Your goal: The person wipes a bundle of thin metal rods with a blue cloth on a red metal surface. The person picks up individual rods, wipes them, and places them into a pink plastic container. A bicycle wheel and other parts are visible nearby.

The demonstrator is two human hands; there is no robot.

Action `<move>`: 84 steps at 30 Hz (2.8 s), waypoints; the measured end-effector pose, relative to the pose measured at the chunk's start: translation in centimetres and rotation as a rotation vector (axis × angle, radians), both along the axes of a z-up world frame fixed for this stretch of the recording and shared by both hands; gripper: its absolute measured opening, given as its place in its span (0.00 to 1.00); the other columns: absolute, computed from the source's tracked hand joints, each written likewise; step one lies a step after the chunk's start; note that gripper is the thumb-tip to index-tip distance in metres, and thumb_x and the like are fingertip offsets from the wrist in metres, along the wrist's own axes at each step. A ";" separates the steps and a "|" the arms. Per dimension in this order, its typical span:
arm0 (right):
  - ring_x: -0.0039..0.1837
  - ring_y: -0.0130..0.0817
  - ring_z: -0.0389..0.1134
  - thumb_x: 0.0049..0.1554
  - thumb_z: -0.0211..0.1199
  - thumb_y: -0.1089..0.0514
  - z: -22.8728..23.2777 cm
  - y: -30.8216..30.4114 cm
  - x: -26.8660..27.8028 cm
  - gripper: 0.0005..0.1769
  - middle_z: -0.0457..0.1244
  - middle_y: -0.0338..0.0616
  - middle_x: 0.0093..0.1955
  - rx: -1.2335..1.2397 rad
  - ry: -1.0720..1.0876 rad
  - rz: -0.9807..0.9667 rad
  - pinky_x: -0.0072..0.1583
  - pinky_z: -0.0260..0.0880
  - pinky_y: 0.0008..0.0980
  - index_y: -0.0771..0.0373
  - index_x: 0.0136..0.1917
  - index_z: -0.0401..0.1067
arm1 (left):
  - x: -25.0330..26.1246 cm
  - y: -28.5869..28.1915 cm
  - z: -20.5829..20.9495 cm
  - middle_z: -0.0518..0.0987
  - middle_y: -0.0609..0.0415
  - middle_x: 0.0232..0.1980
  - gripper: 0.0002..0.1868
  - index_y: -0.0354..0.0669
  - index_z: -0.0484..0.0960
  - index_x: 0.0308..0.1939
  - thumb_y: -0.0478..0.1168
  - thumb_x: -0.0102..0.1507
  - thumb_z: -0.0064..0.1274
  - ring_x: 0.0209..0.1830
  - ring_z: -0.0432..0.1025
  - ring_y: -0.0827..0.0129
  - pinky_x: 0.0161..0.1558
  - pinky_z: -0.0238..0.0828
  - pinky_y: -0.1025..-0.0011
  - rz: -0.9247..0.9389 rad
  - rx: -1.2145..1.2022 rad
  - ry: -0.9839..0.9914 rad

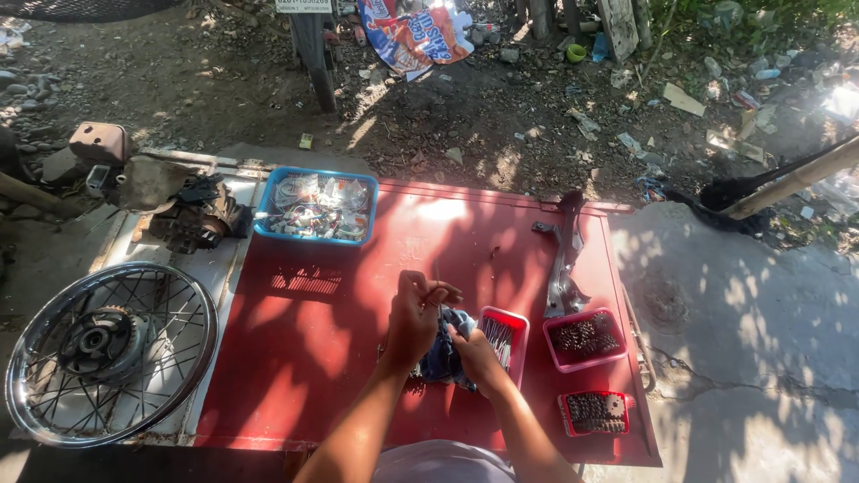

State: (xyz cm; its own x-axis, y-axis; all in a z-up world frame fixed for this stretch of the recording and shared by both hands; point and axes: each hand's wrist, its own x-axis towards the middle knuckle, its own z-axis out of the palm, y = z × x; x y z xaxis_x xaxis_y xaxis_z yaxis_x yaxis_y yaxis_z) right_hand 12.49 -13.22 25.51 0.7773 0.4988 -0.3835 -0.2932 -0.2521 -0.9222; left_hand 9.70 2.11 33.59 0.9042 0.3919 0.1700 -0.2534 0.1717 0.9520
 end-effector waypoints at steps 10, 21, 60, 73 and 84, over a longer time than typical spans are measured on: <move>0.48 0.40 0.74 0.63 0.53 0.43 1.6 1.3 -0.4 0.25 0.71 0.50 0.50 0.294 0.791 -0.125 0.48 0.78 0.38 0.65 0.60 0.72 | -2.1 0.4 2.3 0.86 0.44 0.45 0.14 0.40 0.64 0.56 0.28 0.68 0.47 0.47 0.82 0.65 0.50 0.77 0.70 -0.148 0.165 0.060; 0.44 0.39 0.72 0.66 0.43 0.36 4.8 1.1 0.0 0.36 0.69 0.48 0.47 0.885 0.604 -0.287 0.44 0.75 0.36 0.71 0.63 0.68 | -4.2 0.0 -0.8 0.84 0.52 0.46 0.13 0.39 0.76 0.53 0.37 0.67 0.57 0.46 0.76 0.72 0.42 0.72 0.73 -0.013 0.169 0.018; 0.44 0.32 0.71 0.63 0.58 0.49 -1.5 3.4 -4.6 0.17 0.68 0.42 0.45 0.447 0.282 -0.474 0.47 0.73 0.36 0.63 0.59 0.69 | -3.1 4.5 2.2 0.79 0.56 0.36 0.13 0.35 0.85 0.45 0.42 0.66 0.53 0.37 0.74 0.73 0.42 0.70 0.73 -0.330 0.382 0.169; 0.49 0.40 0.73 0.62 0.53 0.43 4.6 0.0 -1.6 0.23 0.70 0.46 0.49 0.840 0.496 -0.496 0.51 0.76 0.41 0.63 0.56 0.71 | -0.3 -0.1 -4.0 0.73 0.58 0.30 0.14 0.38 0.84 0.41 0.43 0.71 0.46 0.25 0.64 0.75 0.29 0.62 0.71 -0.009 -0.517 0.394; 0.47 0.36 0.69 0.65 0.57 0.46 -1.5 -0.2 3.8 0.19 0.67 0.45 0.46 0.641 0.248 -0.588 0.47 0.73 0.33 0.65 0.54 0.70 | -1.7 -3.4 3.7 0.80 0.47 0.39 0.13 0.39 0.86 0.41 0.43 0.68 0.51 0.40 0.74 0.62 0.43 0.70 0.69 0.021 0.585 -0.021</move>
